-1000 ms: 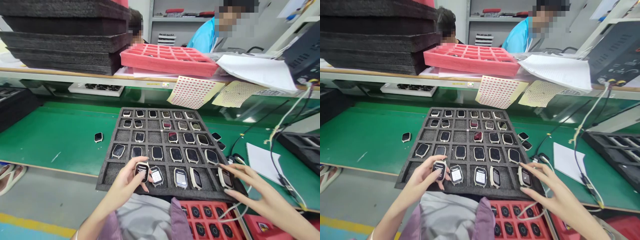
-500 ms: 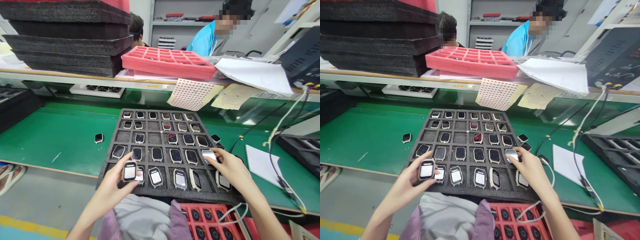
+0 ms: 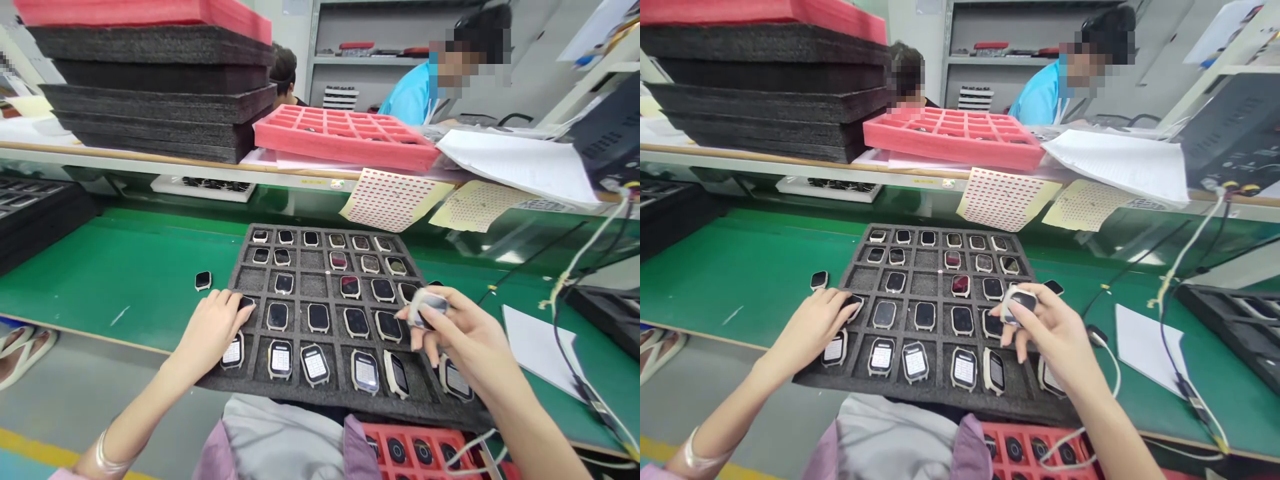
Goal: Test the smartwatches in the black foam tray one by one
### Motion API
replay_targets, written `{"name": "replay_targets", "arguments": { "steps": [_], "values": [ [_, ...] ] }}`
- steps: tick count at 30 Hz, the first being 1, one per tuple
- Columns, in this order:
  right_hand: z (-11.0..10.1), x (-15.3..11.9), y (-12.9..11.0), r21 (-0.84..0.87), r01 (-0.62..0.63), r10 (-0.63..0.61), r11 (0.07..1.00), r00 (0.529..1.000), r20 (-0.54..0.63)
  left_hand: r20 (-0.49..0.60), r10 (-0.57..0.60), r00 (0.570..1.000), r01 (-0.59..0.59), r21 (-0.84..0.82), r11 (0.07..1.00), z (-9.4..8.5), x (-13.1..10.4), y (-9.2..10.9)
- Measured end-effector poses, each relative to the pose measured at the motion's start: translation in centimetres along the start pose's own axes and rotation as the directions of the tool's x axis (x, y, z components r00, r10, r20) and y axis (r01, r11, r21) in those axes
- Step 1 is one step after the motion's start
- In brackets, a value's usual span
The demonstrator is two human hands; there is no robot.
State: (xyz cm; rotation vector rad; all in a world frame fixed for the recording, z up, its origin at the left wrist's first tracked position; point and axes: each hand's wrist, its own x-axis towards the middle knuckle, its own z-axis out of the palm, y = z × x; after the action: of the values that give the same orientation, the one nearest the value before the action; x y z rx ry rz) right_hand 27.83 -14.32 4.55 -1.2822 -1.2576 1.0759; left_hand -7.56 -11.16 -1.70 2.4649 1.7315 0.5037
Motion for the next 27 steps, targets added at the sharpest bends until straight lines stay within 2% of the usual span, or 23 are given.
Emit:
{"name": "replay_targets", "arguments": {
  "steps": [1, 3, 6, 8, 10, 12, 13, 15, 17, 18, 20, 23, 27],
  "values": [
    [0.4, 0.3, -0.2, 0.039, -0.033, 0.031, 0.999, 0.998, 0.045, -0.004, -0.002, 1.0, 0.003, 0.038, 0.999, 0.4, 0.4, 0.1],
    [1.1, 1.0, -0.4, 0.111, -0.095, 0.077, 0.989, 0.985, 0.156, 0.002, -0.001, 1.0, 0.001, -0.005, 1.0, 1.1, 1.0, 0.0],
    [1.6, 1.9, -0.6, 0.202, -0.143, 0.079, 0.969, 0.952, 0.295, 0.075, 0.008, 0.997, 0.01, -0.239, 0.971, 1.2, 1.4, -0.6],
    [1.8, 2.6, -0.6, 0.226, -0.137, 0.055, 0.964, 0.941, 0.334, 0.134, 0.013, 0.991, 0.046, -0.423, 0.905, 0.6, 1.9, -0.8],
    [1.8, 3.5, -0.8, 0.224, -0.115, 0.027, 0.968, 0.932, 0.363, 0.184, 0.004, 0.983, 0.12, -0.657, 0.744, -0.4, 2.7, -0.4],
    [1.7, 4.8, -1.0, 0.215, -0.108, 0.012, 0.971, 0.915, 0.402, 0.235, 0.002, 0.972, 0.204, -0.85, 0.486, -1.5, 3.8, 0.7],
    [1.6, 5.5, -1.0, 0.215, -0.114, 0.01, 0.97, 0.902, 0.431, 0.252, 0.01, 0.968, 0.232, -0.902, 0.364, -1.9, 4.6, 1.4],
    [1.5, 7.0, -1.0, 0.229, -0.146, 0.013, 0.962, 0.866, 0.5, 0.264, 0.04, 0.964, 0.253, -0.95, 0.185, -2.5, 6.3, 2.9],
    [1.5, 8.5, -0.8, 0.253, -0.193, 0.014, 0.948, 0.819, 0.573, 0.27, 0.063, 0.961, 0.264, -0.961, 0.083, -2.3, 8.3, 4.3],
    [1.6, 9.2, -0.5, 0.271, -0.211, 0.008, 0.939, 0.802, 0.597, 0.274, 0.072, 0.959, 0.269, -0.961, 0.064, -2.0, 9.2, 4.9],
    [1.7, 10.3, 0.2, 0.316, -0.233, -0.012, 0.92, 0.788, 0.616, 0.27, 0.079, 0.96, 0.262, -0.96, 0.097, -1.0, 10.8, 5.7],
    [1.8, 11.1, 1.6, 0.378, -0.253, -0.034, 0.891, 0.791, 0.61, 0.233, 0.056, 0.971, 0.213, -0.947, 0.242, 0.9, 12.1, 6.3],
    [1.8, 11.0, 3.3, 0.393, -0.3, -0.017, 0.869, 0.776, 0.63, 0.131, 0.023, 0.991, 0.108, -0.89, 0.443, 2.1, 11.6, 6.4]
  ]
}}
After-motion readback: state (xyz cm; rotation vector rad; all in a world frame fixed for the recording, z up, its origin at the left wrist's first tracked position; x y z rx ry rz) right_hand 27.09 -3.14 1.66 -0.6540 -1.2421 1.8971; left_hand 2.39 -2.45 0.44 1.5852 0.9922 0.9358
